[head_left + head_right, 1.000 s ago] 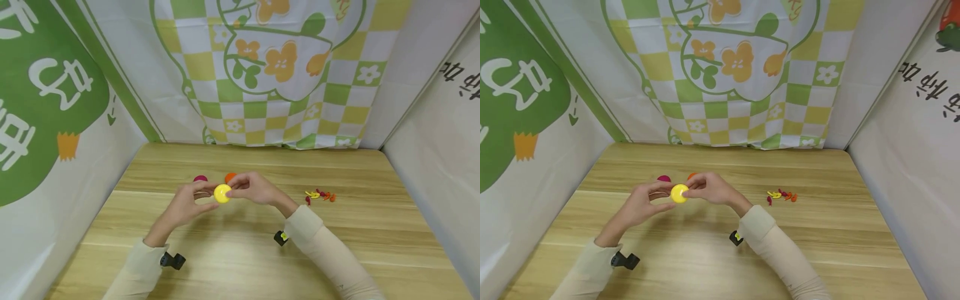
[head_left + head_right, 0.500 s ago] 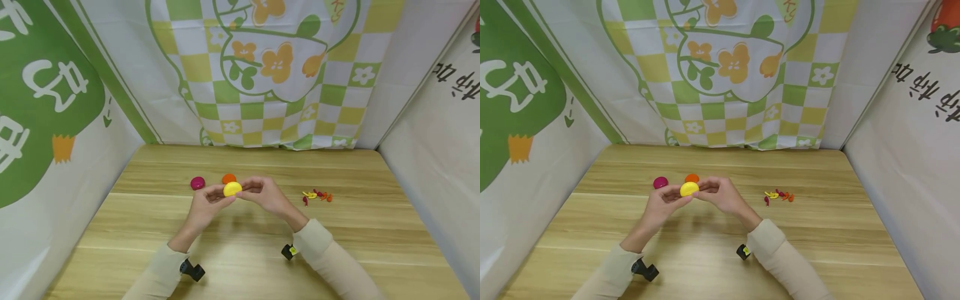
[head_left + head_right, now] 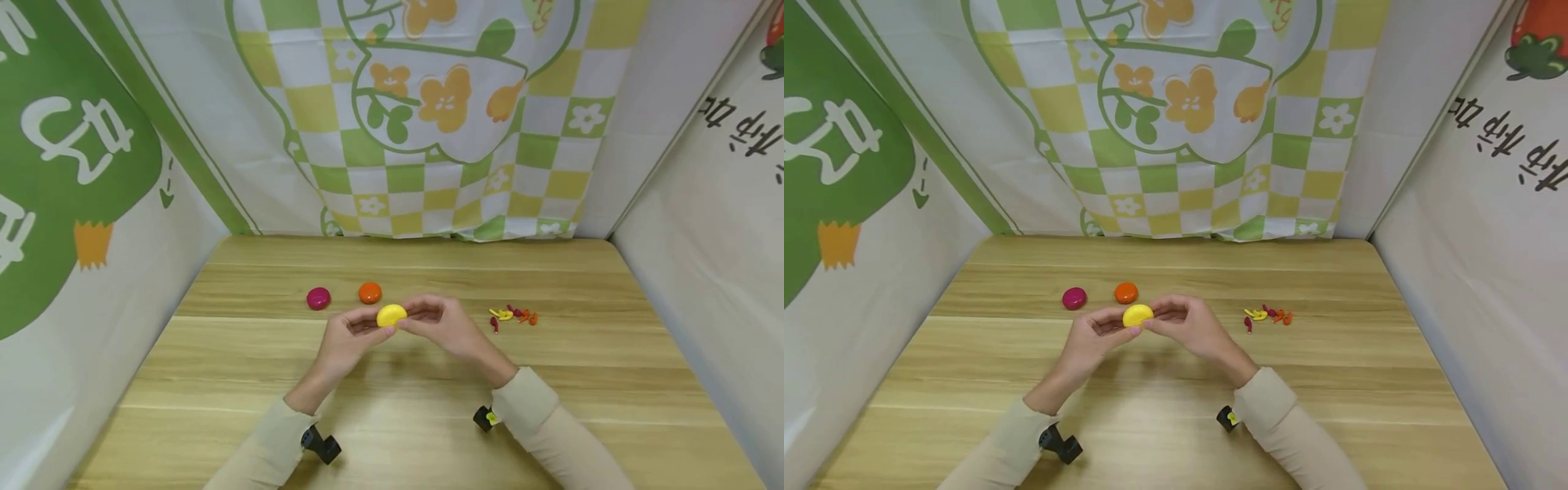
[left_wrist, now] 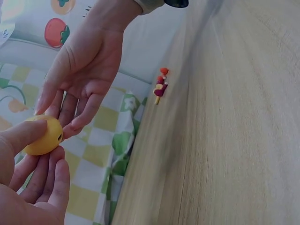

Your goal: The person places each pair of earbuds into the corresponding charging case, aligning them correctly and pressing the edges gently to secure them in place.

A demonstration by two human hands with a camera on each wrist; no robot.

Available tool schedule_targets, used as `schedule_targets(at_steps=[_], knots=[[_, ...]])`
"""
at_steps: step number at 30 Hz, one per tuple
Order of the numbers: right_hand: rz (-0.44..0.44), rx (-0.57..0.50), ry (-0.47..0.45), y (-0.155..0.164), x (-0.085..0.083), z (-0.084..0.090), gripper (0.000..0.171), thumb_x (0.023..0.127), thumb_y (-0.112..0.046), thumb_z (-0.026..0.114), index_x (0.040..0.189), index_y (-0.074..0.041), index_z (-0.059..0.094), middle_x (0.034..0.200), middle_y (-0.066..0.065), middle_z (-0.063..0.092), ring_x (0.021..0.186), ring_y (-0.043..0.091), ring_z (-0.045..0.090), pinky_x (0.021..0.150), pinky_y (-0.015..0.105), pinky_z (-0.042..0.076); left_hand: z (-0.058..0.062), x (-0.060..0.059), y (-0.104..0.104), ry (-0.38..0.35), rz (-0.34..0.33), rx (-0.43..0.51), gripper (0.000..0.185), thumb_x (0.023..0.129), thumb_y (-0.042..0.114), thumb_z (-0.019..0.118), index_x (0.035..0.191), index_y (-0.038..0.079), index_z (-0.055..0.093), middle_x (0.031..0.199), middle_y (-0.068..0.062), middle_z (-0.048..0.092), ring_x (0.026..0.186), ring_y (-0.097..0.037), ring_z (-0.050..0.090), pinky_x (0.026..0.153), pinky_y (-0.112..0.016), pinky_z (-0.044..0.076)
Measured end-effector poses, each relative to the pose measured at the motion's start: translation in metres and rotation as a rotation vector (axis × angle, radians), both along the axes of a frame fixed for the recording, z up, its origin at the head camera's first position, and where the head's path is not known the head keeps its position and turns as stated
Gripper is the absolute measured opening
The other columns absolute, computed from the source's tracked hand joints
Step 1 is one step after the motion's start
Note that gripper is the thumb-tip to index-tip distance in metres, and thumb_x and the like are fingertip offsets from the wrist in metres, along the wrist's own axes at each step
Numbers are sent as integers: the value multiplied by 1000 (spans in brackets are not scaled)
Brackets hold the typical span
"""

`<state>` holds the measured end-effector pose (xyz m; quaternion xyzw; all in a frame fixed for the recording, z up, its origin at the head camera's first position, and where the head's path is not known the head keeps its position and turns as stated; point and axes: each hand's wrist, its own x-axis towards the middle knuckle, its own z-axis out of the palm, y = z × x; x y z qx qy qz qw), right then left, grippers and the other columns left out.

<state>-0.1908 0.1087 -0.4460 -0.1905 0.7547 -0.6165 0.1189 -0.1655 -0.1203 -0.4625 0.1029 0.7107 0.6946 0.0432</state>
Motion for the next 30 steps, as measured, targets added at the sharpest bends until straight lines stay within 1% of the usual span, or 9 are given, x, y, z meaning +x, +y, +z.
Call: schedule_targets(at_steps=[3,7,11,15,21,26,30], knots=[[11,24,37,4,-1,5,29,96,-21,81,121,-7,75,117,11,77,103,20,75,90,28,65,1,1,0,-10,-21,-15,37,91,4,82,126,-5,72,125,-24,74,102,-14,76,91,-26,65],[42,46,102,8,-4,9,29,95,-15,81,121,-3,75,116,14,78,102,21,76,88,28,65,1,1,1,-19,-57,-25,37,91,3,82,125,-6,72,124,-25,74,103,-18,77,90,-27,65],[91,62,161,12,-5,13,26,95,-11,80,119,-2,76,115,15,78,100,20,76,87,28,66,1,2,2,-35,-81,-23,39,91,3,82,127,-6,71,125,-24,75,105,-22,77,91,-28,65],[131,80,209,14,-4,16,25,95,-10,80,118,-3,77,114,14,78,99,20,76,87,29,66,2,4,3,-40,-88,-18,39,91,4,82,127,-5,72,125,-23,75,107,-25,77,91,-29,65],[140,111,252,16,-3,19,23,94,-12,81,116,-6,79,112,12,80,99,21,77,88,29,66,3,5,4,-22,-95,-18,37,91,4,82,126,-4,73,126,-24,75,111,-33,76,91,-29,65],[134,109,281,15,-2,17,21,94,-11,81,114,-6,80,110,12,80,97,21,78,86,29,66,3,6,4,-14,-98,-12,37,91,4,82,127,-5,73,126,-25,75,114,-42,73,92,-29,65],[131,109,292,14,-2,17,20,94,-11,81,113,-5,80,109,12,81,95,19,78,84,28,66,4,8,3,-12,-92,-20,37,91,4,82,127,-3,74,125,-24,75,114,-42,73,90,-28,65]])
